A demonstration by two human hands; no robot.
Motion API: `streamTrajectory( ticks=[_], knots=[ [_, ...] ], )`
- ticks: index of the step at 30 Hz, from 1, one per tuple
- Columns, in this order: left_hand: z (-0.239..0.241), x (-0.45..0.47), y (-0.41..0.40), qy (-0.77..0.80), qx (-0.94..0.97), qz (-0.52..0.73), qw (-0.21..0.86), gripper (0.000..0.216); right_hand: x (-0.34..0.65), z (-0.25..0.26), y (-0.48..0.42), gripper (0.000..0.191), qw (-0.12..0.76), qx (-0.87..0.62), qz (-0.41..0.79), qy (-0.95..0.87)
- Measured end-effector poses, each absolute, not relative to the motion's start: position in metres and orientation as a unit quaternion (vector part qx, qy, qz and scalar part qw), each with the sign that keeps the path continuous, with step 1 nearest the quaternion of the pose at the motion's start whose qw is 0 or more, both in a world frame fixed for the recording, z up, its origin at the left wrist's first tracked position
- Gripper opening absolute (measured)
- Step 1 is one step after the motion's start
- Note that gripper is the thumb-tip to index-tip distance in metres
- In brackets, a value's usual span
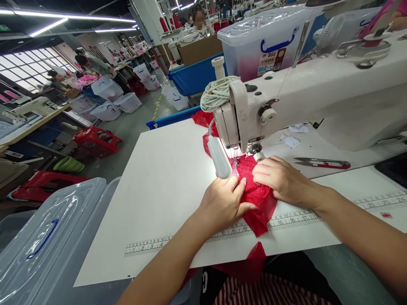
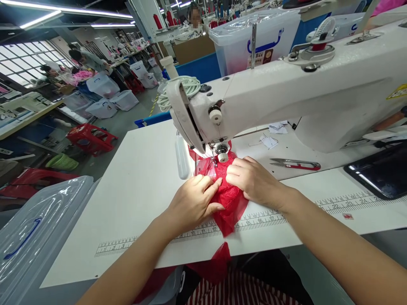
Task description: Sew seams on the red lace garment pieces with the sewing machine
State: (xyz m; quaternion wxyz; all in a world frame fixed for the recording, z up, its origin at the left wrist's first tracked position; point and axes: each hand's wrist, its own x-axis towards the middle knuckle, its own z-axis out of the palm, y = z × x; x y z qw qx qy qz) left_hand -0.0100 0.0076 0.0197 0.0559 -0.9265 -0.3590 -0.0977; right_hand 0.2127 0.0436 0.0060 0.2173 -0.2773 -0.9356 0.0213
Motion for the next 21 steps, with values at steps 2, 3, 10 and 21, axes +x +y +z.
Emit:
streamTrajectory(
  ticks=[2,3,10,21],
  knots=[
    [0.02,-0.0095,0.0053,-0.364,-0.924,-0.1,0.056,0.079,0.2126,0.0056,0.0439,0.032,0.217,-0.281,0.016,-0.935],
    [0.0201,-0.0094,0.0042,-0.364,-0.924,-0.103,0.061,0.079,0.2126,0.0047,0.0442,0.032,0.22,-0.284,0.012,-0.933],
    [0.0194,-0.0106,0.0008,-0.354,-0.922,-0.108,0.113,0.073,0.2136,-0.0023,0.046,0.026,0.231,-0.289,0.001,-0.929],
    [0.0141,-0.0127,0.0012,-0.366,-0.917,-0.107,0.119,0.073,0.2124,-0.0006,0.0466,0.027,0.243,-0.295,-0.006,-0.924]
  ],
)
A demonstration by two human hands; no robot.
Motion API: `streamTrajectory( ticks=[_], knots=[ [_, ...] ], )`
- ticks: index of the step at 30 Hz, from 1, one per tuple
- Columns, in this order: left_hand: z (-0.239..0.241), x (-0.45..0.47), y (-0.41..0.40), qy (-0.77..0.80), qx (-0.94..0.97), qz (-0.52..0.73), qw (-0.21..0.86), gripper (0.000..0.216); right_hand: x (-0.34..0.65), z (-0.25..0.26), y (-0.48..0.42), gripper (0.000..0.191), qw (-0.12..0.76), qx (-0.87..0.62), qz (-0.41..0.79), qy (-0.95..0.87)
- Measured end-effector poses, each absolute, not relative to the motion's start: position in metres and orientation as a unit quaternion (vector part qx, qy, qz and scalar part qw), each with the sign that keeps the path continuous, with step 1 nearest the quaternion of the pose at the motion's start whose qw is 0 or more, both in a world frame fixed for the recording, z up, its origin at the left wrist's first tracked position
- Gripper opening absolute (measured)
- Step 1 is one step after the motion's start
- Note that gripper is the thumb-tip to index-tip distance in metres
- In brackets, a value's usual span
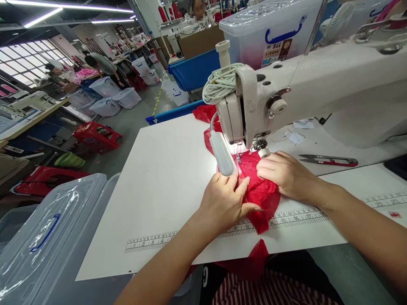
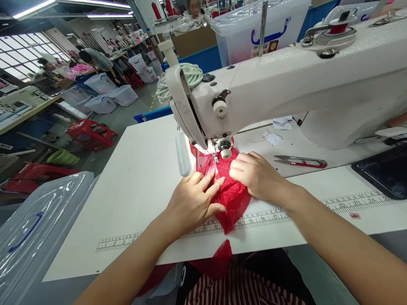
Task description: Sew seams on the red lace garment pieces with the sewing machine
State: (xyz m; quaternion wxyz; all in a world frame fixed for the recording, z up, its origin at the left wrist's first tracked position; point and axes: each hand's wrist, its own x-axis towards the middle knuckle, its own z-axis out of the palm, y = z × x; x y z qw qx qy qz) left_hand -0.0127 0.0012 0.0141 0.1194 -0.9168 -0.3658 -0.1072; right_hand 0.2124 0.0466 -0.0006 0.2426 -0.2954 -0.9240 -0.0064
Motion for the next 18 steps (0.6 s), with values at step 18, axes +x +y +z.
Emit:
streamTrajectory(
  ticks=[18],
  knots=[
    [0.009,-0.015,0.012,-0.396,-0.903,-0.098,0.134,0.079,0.212,-0.002,0.049,0.032,0.24,-0.335,-0.006,-0.911]
  ],
)
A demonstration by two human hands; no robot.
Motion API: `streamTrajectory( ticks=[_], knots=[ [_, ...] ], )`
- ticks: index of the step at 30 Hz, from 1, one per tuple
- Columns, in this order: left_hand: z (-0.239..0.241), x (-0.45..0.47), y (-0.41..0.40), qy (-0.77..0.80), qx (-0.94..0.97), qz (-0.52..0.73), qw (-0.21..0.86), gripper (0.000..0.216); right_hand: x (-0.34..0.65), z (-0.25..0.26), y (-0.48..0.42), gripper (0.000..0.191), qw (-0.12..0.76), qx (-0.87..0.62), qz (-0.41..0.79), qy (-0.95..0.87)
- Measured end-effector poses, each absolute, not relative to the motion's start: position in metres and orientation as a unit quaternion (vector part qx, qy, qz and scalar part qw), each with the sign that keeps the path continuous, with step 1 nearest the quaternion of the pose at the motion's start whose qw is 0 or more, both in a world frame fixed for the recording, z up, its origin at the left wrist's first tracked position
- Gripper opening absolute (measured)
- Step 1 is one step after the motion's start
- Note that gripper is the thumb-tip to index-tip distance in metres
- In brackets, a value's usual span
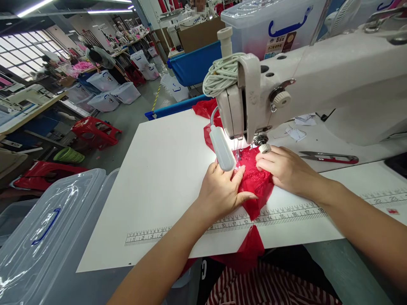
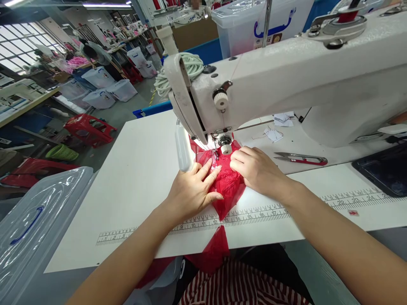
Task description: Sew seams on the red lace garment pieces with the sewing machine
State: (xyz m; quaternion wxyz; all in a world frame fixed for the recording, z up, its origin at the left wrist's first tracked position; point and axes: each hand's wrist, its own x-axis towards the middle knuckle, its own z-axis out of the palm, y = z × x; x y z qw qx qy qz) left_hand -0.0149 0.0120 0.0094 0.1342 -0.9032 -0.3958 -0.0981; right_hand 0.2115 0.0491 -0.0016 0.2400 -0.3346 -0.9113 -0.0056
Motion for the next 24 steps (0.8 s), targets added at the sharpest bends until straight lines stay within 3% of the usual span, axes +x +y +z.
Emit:
streamTrajectory(
  ticks=[5,10,16,24],
  knots=[
    [0.014,-0.013,0.014,-0.367,-0.916,-0.127,0.106,0.088,0.212,0.003,0.048,0.034,0.215,-0.343,-0.011,-0.914],
    [0.02,-0.01,0.014,-0.317,-0.938,-0.129,0.047,0.086,0.211,0.007,0.043,0.047,0.229,-0.298,0.019,-0.927],
    [0.021,-0.009,0.014,-0.354,-0.926,-0.124,0.049,0.078,0.21,0.005,0.044,0.03,0.199,-0.294,0.031,-0.934],
    [0.02,-0.01,0.01,-0.368,-0.922,-0.111,0.047,0.079,0.21,0.004,0.045,0.025,0.217,-0.282,0.019,-0.934]
  ],
)
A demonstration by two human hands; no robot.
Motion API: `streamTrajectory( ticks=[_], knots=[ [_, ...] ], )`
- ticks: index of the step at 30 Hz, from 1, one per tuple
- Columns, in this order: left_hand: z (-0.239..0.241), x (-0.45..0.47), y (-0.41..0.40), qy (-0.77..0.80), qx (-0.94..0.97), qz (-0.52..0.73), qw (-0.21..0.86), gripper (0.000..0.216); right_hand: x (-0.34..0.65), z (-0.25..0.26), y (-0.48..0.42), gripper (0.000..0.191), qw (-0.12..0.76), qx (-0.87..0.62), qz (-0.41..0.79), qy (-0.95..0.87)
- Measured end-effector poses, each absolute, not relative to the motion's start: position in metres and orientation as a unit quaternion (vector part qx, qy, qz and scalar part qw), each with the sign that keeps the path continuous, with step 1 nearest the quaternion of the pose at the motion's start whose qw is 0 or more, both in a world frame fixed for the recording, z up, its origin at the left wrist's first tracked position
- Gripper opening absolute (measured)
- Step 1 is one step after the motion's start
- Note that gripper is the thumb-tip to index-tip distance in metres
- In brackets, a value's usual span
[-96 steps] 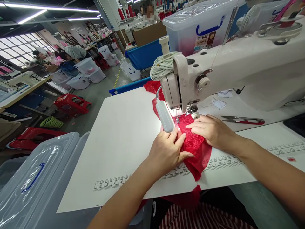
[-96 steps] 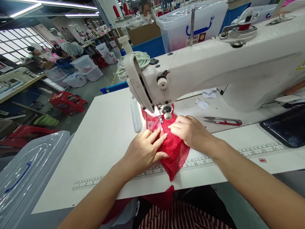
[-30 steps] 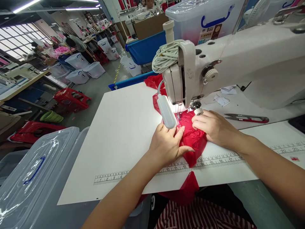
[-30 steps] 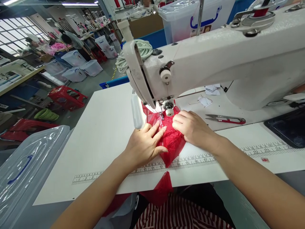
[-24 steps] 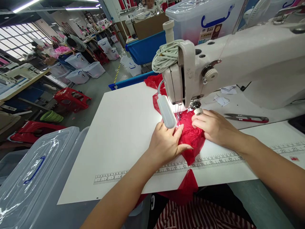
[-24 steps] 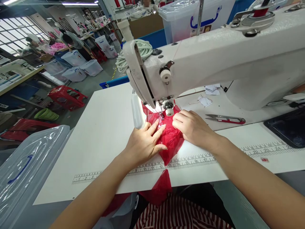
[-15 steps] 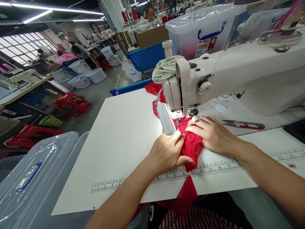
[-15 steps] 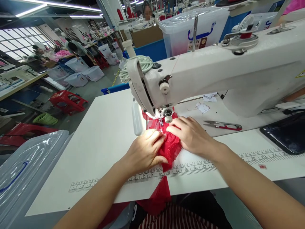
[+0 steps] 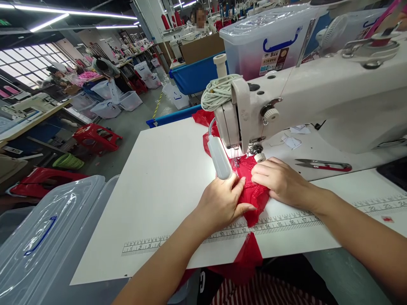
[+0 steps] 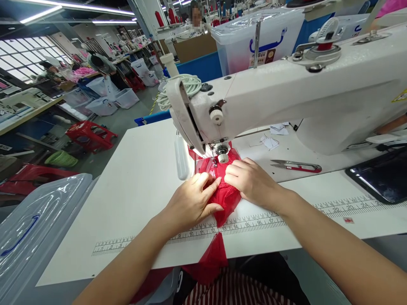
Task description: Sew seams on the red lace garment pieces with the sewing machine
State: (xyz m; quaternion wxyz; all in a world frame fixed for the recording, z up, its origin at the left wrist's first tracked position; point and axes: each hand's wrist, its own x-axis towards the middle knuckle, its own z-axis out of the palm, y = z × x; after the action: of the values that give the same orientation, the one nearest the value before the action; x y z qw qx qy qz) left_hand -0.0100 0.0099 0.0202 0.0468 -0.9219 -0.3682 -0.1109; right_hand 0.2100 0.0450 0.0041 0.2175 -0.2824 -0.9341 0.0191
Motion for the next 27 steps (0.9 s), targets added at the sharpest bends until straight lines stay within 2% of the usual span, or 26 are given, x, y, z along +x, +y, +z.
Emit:
streamTrajectory(
  ticks=[10,17,27],
  knots=[
    [0.0223,-0.0162,0.0046,-0.39,-0.913,-0.093,0.074,0.071,0.2074,0.0037,0.0445,0.03,0.247,-0.275,-0.015,-0.929],
    [0.0193,-0.0132,0.0042,-0.374,-0.918,-0.098,0.084,0.077,0.2069,0.006,0.0448,0.031,0.269,-0.274,-0.033,-0.923],
    [0.0183,-0.0118,0.0032,-0.38,-0.914,-0.092,0.108,0.07,0.2102,0.0043,0.045,0.03,0.243,-0.288,-0.022,-0.926]
  ],
)
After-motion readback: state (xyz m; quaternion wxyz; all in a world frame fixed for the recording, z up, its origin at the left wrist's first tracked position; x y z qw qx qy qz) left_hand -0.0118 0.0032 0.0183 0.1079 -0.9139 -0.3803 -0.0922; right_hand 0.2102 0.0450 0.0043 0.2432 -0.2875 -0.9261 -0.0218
